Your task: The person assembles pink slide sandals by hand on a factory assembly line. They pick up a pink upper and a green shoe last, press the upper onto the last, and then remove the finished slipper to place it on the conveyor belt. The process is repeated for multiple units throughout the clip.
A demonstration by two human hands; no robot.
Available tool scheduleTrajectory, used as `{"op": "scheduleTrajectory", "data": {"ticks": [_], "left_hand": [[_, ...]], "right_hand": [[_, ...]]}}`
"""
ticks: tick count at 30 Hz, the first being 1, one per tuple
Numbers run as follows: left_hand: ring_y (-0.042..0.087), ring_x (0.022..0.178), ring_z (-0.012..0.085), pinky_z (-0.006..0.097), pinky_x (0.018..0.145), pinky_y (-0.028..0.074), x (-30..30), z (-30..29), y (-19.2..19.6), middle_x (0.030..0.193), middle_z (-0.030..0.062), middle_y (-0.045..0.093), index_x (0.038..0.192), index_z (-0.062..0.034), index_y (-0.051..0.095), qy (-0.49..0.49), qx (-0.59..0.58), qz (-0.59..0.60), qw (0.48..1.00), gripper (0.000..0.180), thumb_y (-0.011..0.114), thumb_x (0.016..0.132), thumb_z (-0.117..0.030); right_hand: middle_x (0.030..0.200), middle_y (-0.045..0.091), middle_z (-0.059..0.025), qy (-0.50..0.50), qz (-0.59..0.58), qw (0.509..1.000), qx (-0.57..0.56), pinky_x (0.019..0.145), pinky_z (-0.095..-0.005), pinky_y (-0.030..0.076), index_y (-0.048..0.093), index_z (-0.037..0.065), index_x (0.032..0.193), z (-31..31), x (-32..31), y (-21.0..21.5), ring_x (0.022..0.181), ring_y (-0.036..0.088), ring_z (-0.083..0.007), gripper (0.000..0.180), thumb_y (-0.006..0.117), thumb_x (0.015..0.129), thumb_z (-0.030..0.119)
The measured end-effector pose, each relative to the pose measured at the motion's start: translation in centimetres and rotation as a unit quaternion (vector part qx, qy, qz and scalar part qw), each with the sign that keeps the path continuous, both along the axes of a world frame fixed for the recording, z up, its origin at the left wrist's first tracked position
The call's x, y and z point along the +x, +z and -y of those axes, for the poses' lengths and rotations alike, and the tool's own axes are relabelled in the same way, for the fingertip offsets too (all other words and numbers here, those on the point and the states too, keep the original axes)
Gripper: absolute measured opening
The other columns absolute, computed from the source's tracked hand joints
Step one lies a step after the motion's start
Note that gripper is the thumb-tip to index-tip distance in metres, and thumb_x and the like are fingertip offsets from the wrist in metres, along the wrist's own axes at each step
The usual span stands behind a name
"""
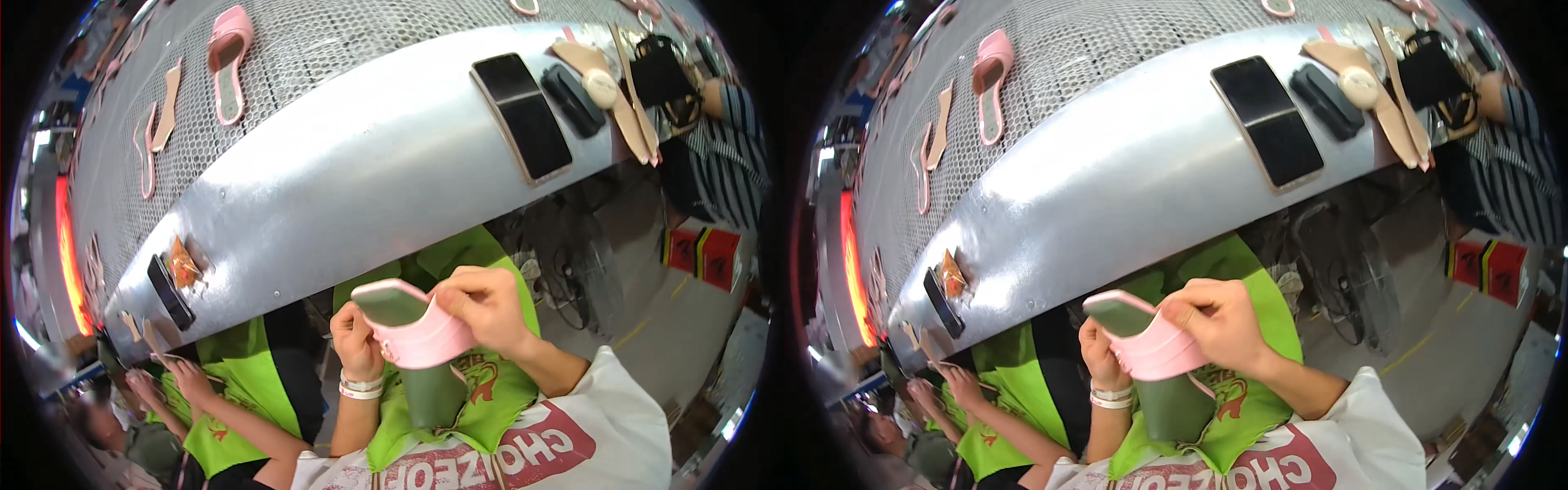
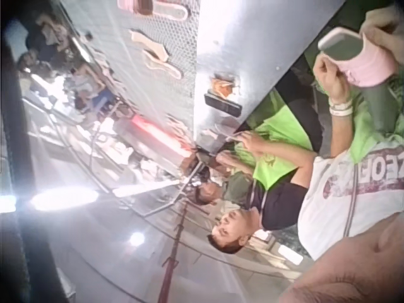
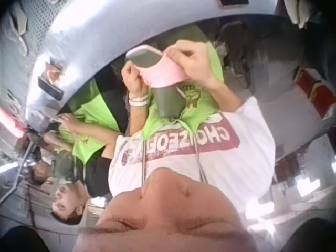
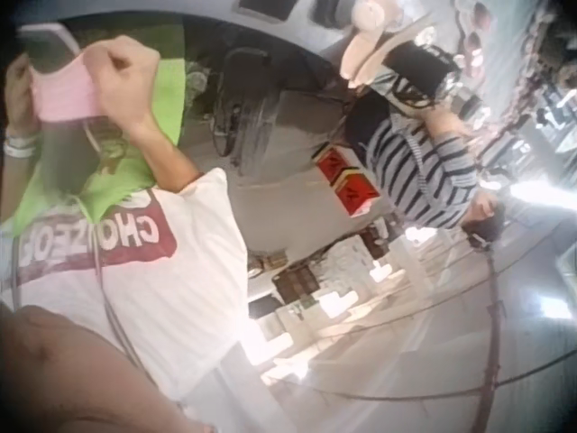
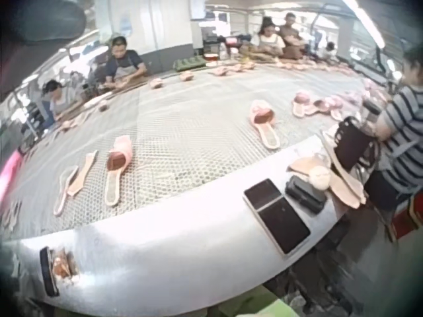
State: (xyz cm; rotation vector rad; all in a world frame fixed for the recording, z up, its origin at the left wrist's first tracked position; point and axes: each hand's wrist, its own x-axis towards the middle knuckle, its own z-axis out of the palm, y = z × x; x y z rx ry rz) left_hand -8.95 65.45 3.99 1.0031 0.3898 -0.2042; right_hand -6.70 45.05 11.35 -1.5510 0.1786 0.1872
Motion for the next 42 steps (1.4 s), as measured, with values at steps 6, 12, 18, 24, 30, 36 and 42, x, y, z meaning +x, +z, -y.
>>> {"op": "scheduleTrajectory", "data": {"ticks": [6, 12, 18, 24, 30, 36, 42], "left_hand": [[0.050, 0.061, 0.0172, 0.036, 0.066, 0.040, 0.3, -0.7, -0.7, 0.071, 0.0062, 0.053, 0.078, -0.0067, 0.056, -0.040, -0.149, 0.194, 0.969, 0.028, 0.058, 0.097, -0.028], [0.051, 0.061, 0.0167, 0.035, 0.067, 0.040, -0.2, -0.7, -0.3, 0.074, 0.0060, 0.058, 0.077, -0.0065, 0.057, -0.040, -0.175, 0.204, 0.962, 0.030, 0.059, 0.097, -0.029], [0.053, 0.062, 0.0179, 0.034, 0.060, 0.043, -1.3, -0.5, -0.4, 0.073, 0.0070, 0.056, 0.077, -0.0047, 0.057, -0.029, -0.173, 0.167, 0.970, 0.030, 0.058, 0.098, -0.026], [0.051, 0.063, 0.0192, 0.036, 0.060, 0.051, -1.5, 0.1, -0.5, 0.070, 0.0079, 0.053, 0.081, -0.0016, 0.056, -0.071, -0.195, 0.143, 0.968, 0.030, 0.058, 0.098, -0.026], [0.046, 0.060, 0.0180, 0.032, 0.055, 0.035, -0.7, -1.0, -1.2, 0.070, 0.0078, 0.052, 0.078, 0.0000, 0.057, -0.063, -0.187, 0.132, 0.971, 0.028, 0.062, 0.094, -0.022], [0.051, 0.062, 0.0108, 0.024, 0.055, 0.039, 0.3, -2.7, 3.9, 0.071, 0.0066, 0.057, 0.083, 0.0047, 0.065, -0.081, 0.089, 0.111, 0.987, 0.023, 0.067, 0.093, -0.016], [0.049, 0.052, 0.0127, 0.025, 0.046, 0.034, 0.7, -0.9, 9.1, 0.062, 0.0062, 0.057, 0.075, 0.0016, 0.068, -0.082, 0.346, 0.224, 0.908, 0.016, 0.075, 0.083, -0.011]], "right_hand": [[0.066, 0.063, -0.0100, 0.016, 0.112, 0.993, 0.010, 0.048, -0.0299, 0.040, 0.074, 0.000, 0.083, -1.6, -1.3, 3.0, 0.054, 0.055, -0.0175, 0.006, 0.073, 0.082, 0.006], [0.065, 0.061, -0.0093, 0.054, 0.104, 0.993, 0.016, 0.049, -0.0290, 0.039, 0.073, 0.000, 0.081, -1.9, -1.7, 3.9, 0.054, 0.054, -0.0155, 0.007, 0.074, 0.080, 0.006], [0.062, 0.058, -0.0002, 0.180, -0.230, 0.903, 0.315, 0.050, -0.0254, 0.032, 0.070, 0.002, 0.073, -1.0, 0.3, 1.6, 0.055, 0.045, -0.0077, 0.022, 0.083, 0.078, 0.019], [0.066, 0.056, 0.0022, 0.323, -0.264, 0.875, 0.243, 0.052, -0.0247, 0.031, 0.069, 0.004, 0.076, -1.1, 1.5, 0.9, 0.059, 0.050, -0.0070, 0.030, 0.087, 0.073, 0.028], [0.075, 0.059, -0.0019, 0.122, 0.202, 0.943, -0.233, 0.070, -0.0326, 0.034, 0.068, 0.007, 0.079, -2.7, -1.4, 5.7, 0.072, 0.055, -0.0198, 0.033, 0.084, 0.070, 0.034], [0.077, 0.060, -0.0067, 0.136, 0.196, 0.963, -0.126, 0.075, -0.0339, 0.040, 0.065, 0.003, 0.080, -1.2, 0.7, 2.7, 0.077, 0.056, -0.0244, 0.028, 0.081, 0.066, 0.022], [0.097, 0.057, -0.0130, 0.158, 0.085, 0.982, 0.056, 0.074, -0.0287, 0.043, 0.062, -0.006, 0.096, 1.1, 1.3, -0.7, 0.087, 0.055, -0.0182, 0.049, 0.070, 0.079, 0.039]]}}
